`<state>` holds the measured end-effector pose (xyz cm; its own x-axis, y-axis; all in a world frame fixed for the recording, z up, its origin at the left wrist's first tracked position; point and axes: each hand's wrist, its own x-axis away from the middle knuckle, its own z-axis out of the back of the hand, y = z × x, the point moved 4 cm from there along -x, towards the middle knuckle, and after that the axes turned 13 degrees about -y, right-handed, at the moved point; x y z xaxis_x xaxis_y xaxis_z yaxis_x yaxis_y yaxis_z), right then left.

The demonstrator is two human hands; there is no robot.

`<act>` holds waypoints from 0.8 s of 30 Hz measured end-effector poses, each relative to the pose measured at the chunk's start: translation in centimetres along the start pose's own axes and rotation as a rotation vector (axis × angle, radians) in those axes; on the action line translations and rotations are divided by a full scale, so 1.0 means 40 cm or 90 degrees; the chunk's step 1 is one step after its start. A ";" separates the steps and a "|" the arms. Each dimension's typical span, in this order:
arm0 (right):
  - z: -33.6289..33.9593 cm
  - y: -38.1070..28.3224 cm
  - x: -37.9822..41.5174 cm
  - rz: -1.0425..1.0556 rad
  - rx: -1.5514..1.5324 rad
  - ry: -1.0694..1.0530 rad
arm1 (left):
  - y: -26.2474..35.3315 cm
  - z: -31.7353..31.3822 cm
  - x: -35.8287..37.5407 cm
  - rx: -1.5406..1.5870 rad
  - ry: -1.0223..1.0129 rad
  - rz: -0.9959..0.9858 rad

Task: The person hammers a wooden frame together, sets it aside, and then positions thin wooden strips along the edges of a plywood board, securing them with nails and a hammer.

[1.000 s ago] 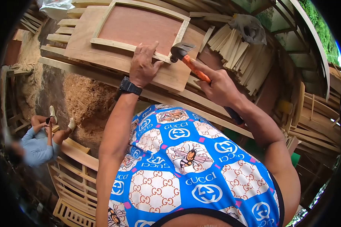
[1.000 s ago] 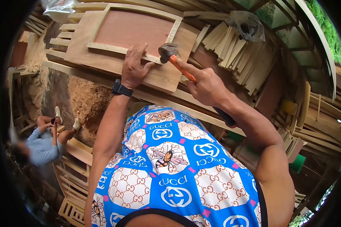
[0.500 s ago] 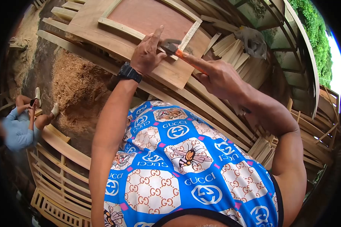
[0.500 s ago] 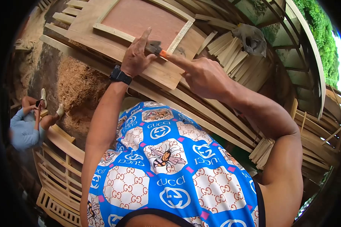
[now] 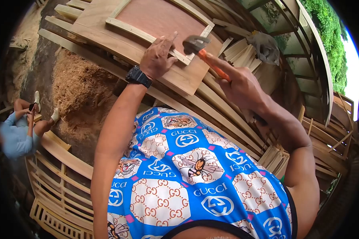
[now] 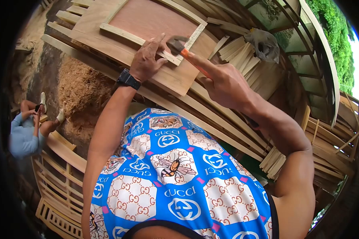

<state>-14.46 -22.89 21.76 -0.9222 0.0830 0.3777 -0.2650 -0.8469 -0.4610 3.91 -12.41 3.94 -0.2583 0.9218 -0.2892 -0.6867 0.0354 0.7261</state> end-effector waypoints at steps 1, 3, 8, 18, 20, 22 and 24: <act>-0.020 0.011 -0.001 -0.002 -0.002 -0.003 | 0.001 -0.002 0.006 0.006 0.006 -0.002; -0.065 0.038 0.000 0.083 -0.054 0.113 | 0.002 -0.010 0.010 0.001 -0.008 0.011; -0.078 0.087 0.029 -0.041 -0.011 -0.068 | 0.005 -0.011 0.005 0.014 -0.024 0.017; -0.094 0.079 0.050 -0.036 -0.043 0.026 | 0.002 -0.008 0.005 -0.021 -0.019 0.002; -0.099 0.079 0.047 -0.011 -0.068 0.077 | 0.001 -0.014 0.013 0.002 -0.027 0.022; -0.118 0.080 0.030 0.004 -0.062 0.042 | -0.004 -0.009 0.005 -0.011 -0.039 0.033; -0.102 0.076 0.029 -0.035 -0.056 0.007 | 0.003 0.003 0.006 -0.014 -0.026 0.002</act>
<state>-17.50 -23.21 17.51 -0.9087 0.1340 0.3953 -0.3380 -0.7920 -0.5084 3.86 -12.15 4.02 -0.2334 0.9369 -0.2604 -0.7002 0.0240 0.7136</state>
